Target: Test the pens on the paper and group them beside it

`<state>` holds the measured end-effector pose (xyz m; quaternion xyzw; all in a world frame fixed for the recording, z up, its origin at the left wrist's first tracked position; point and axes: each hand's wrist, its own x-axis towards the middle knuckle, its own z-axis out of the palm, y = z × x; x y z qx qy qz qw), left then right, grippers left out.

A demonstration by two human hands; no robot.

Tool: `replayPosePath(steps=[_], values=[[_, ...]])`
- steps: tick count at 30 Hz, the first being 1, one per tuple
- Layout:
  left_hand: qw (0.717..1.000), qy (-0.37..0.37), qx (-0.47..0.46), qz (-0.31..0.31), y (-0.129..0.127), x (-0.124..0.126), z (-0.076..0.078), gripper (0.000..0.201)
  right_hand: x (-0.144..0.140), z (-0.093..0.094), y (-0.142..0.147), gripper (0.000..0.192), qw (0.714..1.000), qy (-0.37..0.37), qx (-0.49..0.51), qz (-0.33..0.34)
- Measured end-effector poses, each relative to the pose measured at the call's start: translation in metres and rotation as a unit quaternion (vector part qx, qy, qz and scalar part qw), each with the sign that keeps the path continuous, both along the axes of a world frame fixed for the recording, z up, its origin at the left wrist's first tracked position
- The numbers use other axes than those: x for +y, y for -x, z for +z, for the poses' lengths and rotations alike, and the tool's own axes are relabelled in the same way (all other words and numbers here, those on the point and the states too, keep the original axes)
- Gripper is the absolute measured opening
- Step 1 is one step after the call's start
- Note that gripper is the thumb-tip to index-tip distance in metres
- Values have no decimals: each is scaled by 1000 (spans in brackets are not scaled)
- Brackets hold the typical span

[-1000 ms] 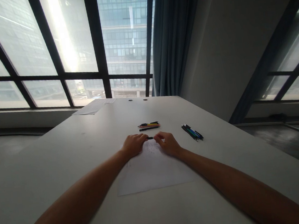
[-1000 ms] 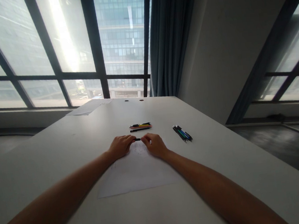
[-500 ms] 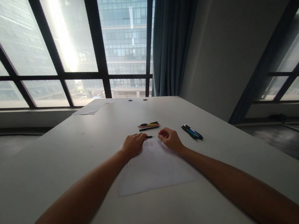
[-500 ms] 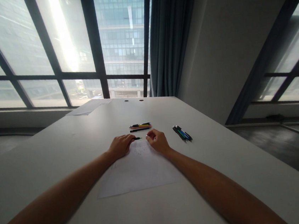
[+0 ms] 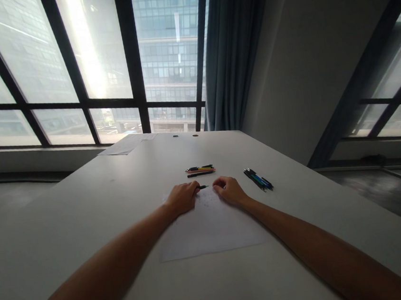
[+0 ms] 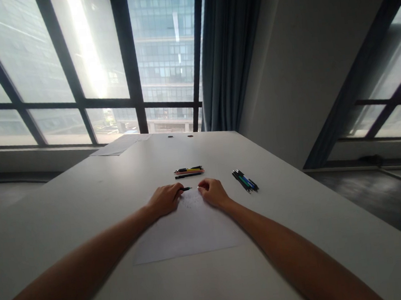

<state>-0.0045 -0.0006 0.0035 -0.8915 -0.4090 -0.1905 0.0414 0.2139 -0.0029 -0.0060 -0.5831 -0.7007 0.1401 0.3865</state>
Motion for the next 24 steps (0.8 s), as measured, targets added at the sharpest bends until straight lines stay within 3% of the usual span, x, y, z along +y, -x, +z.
replayPosePath(steps=[3,9,11,14,24], values=[[1000,-5,-15,-1,0,1,-1,21,-1,1,0,15,999,-35,12,1],[993,-33,-113,-20,1,2,-5,27,-9,4,10,15,989,-96,41,101],[991,-40,-122,-34,1,2,-6,33,-11,4,14,13,987,-95,47,118],[989,-55,-123,-54,0,1,-6,25,-13,4,19,14,987,-85,49,129],[988,-80,-123,-50,0,4,-8,20,-12,4,22,18,982,-66,112,140]])
